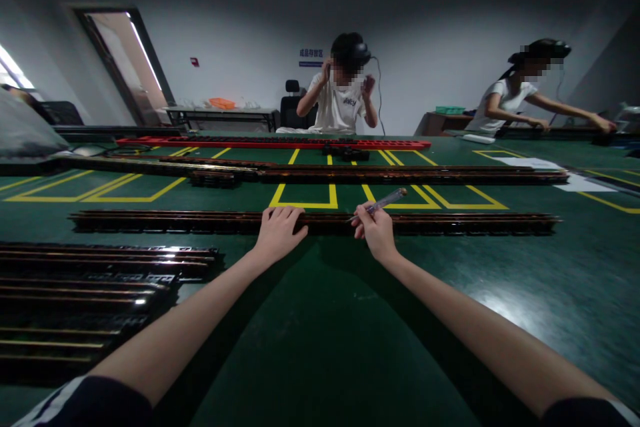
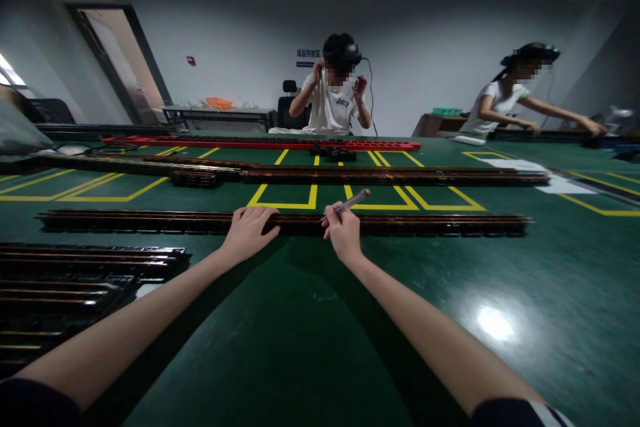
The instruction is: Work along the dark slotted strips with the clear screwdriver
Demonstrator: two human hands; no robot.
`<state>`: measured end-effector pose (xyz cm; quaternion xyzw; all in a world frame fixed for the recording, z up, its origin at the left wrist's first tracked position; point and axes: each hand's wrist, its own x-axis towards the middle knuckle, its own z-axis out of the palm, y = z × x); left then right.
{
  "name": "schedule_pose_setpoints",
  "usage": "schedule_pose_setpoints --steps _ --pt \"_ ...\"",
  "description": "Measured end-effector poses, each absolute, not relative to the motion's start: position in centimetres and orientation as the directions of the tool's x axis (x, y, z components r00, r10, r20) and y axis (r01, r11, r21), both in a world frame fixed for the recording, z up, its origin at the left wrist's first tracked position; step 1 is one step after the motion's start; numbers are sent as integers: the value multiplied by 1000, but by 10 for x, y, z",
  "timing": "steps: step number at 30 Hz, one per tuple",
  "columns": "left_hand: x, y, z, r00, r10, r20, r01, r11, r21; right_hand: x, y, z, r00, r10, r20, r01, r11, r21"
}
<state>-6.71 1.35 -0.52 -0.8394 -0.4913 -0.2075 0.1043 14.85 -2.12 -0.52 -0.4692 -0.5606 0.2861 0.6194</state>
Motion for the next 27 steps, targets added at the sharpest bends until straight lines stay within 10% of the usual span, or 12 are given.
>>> schedule_pose_setpoints --steps 27 --pt "-63 9 -3 426 770 475 867 -497 27 145 -23 -1 174 883 437 174 409 -896"
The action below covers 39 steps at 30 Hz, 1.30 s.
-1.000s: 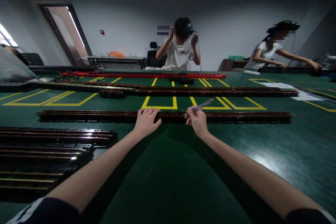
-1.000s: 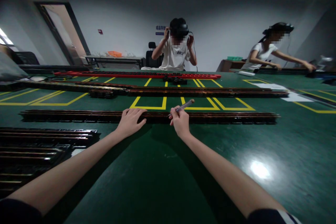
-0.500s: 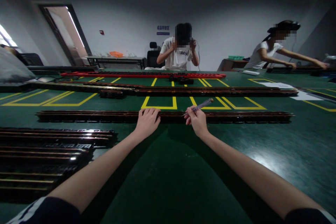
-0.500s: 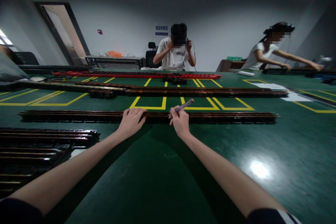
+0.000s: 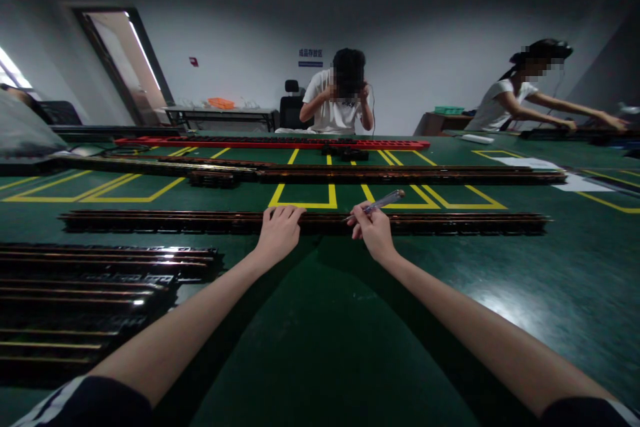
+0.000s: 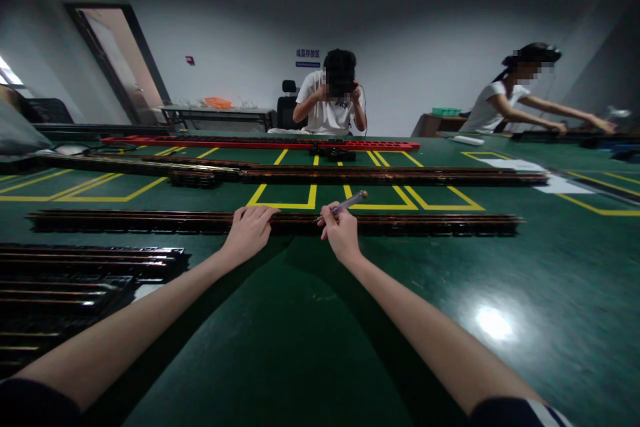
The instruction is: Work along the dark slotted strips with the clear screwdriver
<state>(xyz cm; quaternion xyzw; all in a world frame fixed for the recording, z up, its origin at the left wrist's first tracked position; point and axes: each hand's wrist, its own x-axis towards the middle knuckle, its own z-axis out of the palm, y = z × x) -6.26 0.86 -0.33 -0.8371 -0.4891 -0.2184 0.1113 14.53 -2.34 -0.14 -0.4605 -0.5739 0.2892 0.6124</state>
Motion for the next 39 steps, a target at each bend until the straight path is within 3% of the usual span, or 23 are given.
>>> schedule_pose_setpoints --steps 18,29,39 --pt "-62 7 -2 394 776 492 888 -459 13 145 -23 -2 145 890 432 190 403 -895" --pt "-67 11 0 405 805 435 864 -492 107 145 -22 -3 157 889 431 174 405 -898" --pt "-67 10 2 412 822 393 858 -495 135 146 -22 -5 272 855 441 120 425 -897"
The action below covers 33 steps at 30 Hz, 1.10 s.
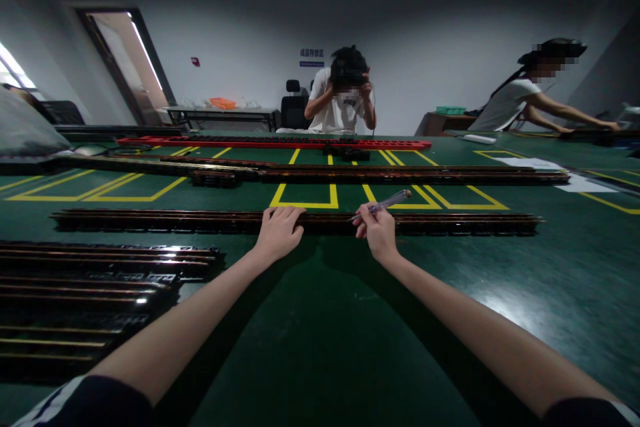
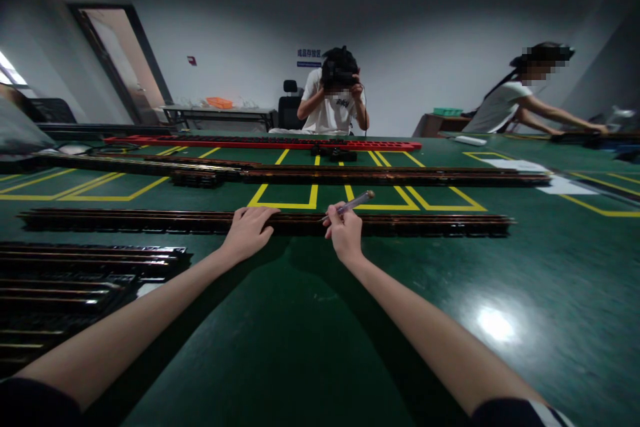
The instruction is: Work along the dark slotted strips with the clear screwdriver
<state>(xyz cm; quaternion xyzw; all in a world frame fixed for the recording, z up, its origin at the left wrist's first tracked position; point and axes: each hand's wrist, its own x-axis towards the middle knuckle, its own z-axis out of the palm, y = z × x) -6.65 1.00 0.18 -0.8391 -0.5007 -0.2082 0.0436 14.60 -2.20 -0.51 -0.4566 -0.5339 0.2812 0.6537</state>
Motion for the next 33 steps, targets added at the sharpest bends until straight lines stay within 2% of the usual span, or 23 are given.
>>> schedule_pose_setpoints --steps 7,20,33 --pt "-66 10 2 420 816 398 857 -501 121 146 -21 -6 334 828 451 119 438 -891" --pt "-66 10 0 418 807 417 862 -497 98 145 -23 -5 340 810 479 158 453 -878" --pt "-67 15 -4 418 799 433 869 -491 67 148 -22 -6 276 843 462 154 436 -887"
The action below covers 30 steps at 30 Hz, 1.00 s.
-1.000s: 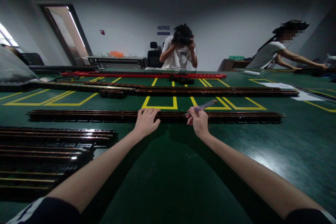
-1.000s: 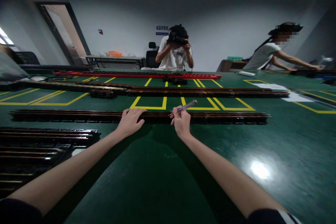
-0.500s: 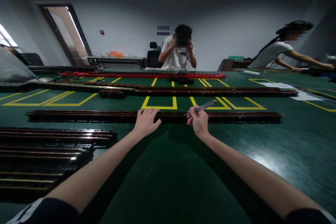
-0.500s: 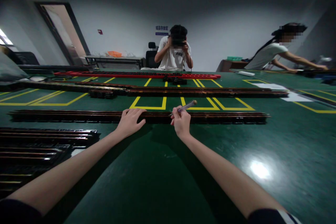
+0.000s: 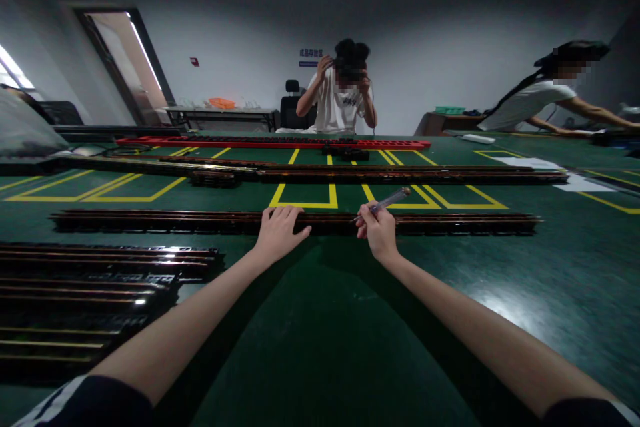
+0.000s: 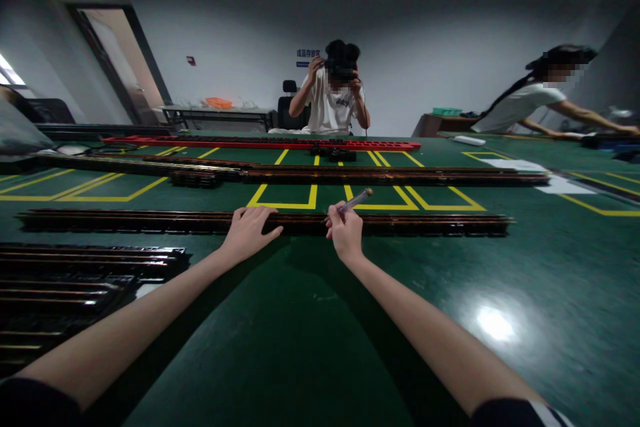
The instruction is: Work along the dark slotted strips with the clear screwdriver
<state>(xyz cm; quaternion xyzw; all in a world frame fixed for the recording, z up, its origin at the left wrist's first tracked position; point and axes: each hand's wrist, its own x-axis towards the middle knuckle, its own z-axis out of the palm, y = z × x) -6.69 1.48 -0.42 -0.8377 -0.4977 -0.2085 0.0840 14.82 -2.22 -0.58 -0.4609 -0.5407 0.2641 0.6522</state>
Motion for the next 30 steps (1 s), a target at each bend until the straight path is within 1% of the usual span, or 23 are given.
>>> schedule_pose_setpoints --steps 12,19,23,30 --pt "-66 13 -2 403 805 435 876 -477 71 148 -22 -6 269 850 453 108 441 -891" --pt "-64 12 -3 409 795 448 878 -476 43 147 -23 -3 271 853 447 123 430 -895" --pt "-64 11 -3 418 791 447 872 -487 47 146 -23 -4 250 863 440 123 422 -898" --pt "-64 11 -5 431 779 455 862 -505 49 143 -24 -1 178 874 452 214 414 -885"
